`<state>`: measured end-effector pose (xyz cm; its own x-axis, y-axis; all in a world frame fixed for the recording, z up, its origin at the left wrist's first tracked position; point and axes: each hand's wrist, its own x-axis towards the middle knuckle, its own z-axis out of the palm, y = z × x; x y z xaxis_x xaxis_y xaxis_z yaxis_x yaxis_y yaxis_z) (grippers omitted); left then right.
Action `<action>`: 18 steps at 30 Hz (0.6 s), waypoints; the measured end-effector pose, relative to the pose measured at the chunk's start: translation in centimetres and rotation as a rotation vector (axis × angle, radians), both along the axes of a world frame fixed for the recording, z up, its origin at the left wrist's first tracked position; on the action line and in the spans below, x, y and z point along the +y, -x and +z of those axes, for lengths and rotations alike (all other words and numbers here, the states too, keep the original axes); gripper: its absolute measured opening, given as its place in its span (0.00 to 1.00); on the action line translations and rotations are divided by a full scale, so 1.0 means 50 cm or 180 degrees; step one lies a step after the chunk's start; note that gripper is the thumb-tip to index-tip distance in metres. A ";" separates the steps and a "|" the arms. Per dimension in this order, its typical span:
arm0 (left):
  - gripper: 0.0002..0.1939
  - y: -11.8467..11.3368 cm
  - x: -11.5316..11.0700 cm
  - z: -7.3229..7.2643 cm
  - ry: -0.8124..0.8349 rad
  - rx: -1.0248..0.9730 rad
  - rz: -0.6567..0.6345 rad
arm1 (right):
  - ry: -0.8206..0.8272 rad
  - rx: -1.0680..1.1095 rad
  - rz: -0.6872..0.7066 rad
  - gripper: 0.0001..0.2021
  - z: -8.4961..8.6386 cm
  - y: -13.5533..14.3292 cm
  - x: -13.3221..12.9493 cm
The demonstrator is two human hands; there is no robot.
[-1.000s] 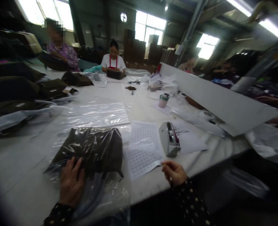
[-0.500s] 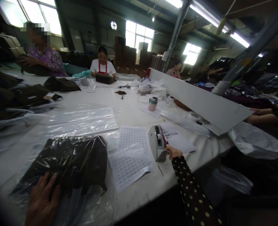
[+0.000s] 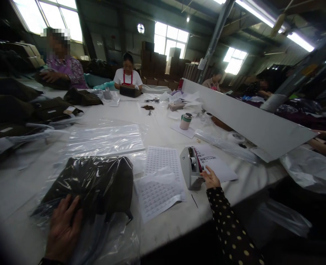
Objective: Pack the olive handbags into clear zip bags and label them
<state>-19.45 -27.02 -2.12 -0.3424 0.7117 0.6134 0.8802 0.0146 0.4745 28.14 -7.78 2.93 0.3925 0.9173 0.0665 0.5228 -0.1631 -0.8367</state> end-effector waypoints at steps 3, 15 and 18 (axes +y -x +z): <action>0.26 0.002 -0.001 -0.001 0.0009 -0.0033 -0.0017 | 0.0069 0.0248 0.0032 0.35 0.002 0.014 0.020; 0.30 -0.004 -0.008 0.002 0.0091 -0.0542 0.0266 | 0.0322 -0.0564 -0.0196 0.26 0.002 -0.021 -0.124; 0.30 -0.002 -0.007 -0.002 -0.0065 -0.0526 0.0202 | -0.0031 0.0320 0.0595 0.31 0.063 0.041 -0.129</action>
